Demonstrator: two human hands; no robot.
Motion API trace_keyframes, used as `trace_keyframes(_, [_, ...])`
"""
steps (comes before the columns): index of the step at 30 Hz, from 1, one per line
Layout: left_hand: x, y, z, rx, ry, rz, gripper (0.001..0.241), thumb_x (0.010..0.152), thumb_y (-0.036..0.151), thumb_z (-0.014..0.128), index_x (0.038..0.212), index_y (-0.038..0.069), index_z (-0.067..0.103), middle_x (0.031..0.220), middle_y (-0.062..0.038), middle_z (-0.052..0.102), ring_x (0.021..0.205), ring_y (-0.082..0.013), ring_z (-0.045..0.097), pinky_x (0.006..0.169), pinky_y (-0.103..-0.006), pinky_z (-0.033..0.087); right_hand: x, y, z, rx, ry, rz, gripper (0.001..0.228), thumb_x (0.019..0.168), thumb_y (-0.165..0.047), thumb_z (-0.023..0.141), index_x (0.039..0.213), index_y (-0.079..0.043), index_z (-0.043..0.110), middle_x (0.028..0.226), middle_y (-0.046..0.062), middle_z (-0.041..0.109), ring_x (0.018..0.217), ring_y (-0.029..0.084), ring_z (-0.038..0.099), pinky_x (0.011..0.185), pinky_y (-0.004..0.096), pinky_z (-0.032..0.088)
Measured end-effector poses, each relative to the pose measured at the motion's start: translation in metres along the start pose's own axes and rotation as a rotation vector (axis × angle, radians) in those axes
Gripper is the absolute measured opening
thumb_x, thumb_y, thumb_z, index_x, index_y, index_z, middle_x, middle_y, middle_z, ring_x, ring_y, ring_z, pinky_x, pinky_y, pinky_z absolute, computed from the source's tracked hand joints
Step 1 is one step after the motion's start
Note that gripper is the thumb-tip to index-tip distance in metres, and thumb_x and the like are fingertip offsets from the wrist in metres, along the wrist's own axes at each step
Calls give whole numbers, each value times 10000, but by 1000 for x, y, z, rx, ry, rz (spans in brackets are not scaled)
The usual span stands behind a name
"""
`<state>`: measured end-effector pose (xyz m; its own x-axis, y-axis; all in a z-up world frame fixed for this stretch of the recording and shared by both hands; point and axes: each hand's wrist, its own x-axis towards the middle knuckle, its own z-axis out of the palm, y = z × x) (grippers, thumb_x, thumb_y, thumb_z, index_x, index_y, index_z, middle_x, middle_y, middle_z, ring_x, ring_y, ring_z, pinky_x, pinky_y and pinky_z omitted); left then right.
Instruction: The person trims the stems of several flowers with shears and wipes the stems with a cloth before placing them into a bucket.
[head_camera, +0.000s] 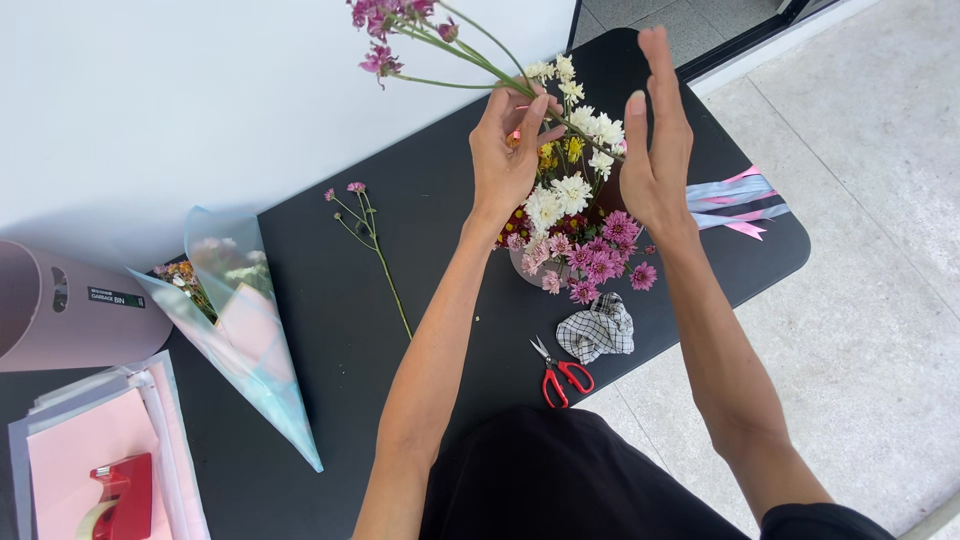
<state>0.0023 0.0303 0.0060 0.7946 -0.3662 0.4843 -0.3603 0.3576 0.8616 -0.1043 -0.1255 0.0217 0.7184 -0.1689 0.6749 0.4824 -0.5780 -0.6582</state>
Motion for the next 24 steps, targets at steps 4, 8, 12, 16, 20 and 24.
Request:
trace_keyframes(4, [-10, 5, -16, -109, 50, 23, 181, 1199, 277, 644, 1310, 135, 659, 1182, -99, 781, 1145, -237, 818, 1064, -471, 764, -54, 17, 1, -283, -4, 219, 638, 1385, -434, 326, 1874, -209, -15, 1977, 102, 38, 1862, 353, 74, 1540, 606, 180])
trace_keyframes(8, [-27, -8, -31, -100, -3, 62, 169, 1289, 185, 508, 1423, 142, 602, 1332, -135, 747, 1327, -387, 736, 1121, -668, 665, -79, 12, 3, -294, -216, 303, 761, 1317, -251, 439, 1877, -49, -35, 1926, 297, -49, 1744, 552, -47, 1347, 798, 32])
trace_keyframes(12, [-43, -16, -30, -149, 16, 49, 175, 1289, 156, 476, 1426, 107, 572, 1368, -158, 720, 1357, -395, 722, 1147, -683, 642, -88, 5, 9, -379, -187, 288, 834, 1310, -303, 501, 1891, -72, -52, 1943, 259, -92, 1775, 485, -89, 1400, 691, -52])
trace_keyframes(16, [-49, -15, -23, -177, 67, 34, 166, 1278, 149, 492, 1414, 91, 568, 1350, -166, 719, 1324, -385, 745, 1146, -682, 643, -85, -7, 16, -436, -311, 274, 885, 1263, -448, 514, 1873, -37, 23, 1929, 277, 0, 1777, 470, -19, 1344, 731, -106])
trace_keyframes(20, [-49, -14, -18, -199, 71, 51, 157, 1276, 150, 497, 1410, 113, 570, 1340, -157, 712, 1327, -379, 742, 1155, -697, 641, -87, -7, 18, -512, -127, 353, 1004, 1258, -482, 598, 1884, -39, -48, 1945, 269, -97, 1794, 482, -82, 1352, 740, -141])
trace_keyframes(24, [-51, -12, -16, -193, 75, 51, 156, 1275, 148, 501, 1411, 121, 572, 1329, -145, 717, 1321, -359, 750, 1157, -685, 646, -88, -9, 14, -541, -269, 318, 840, 1241, -542, 514, 1855, -22, 274, 1922, 249, 211, 1765, 463, 29, 1237, 820, -175])
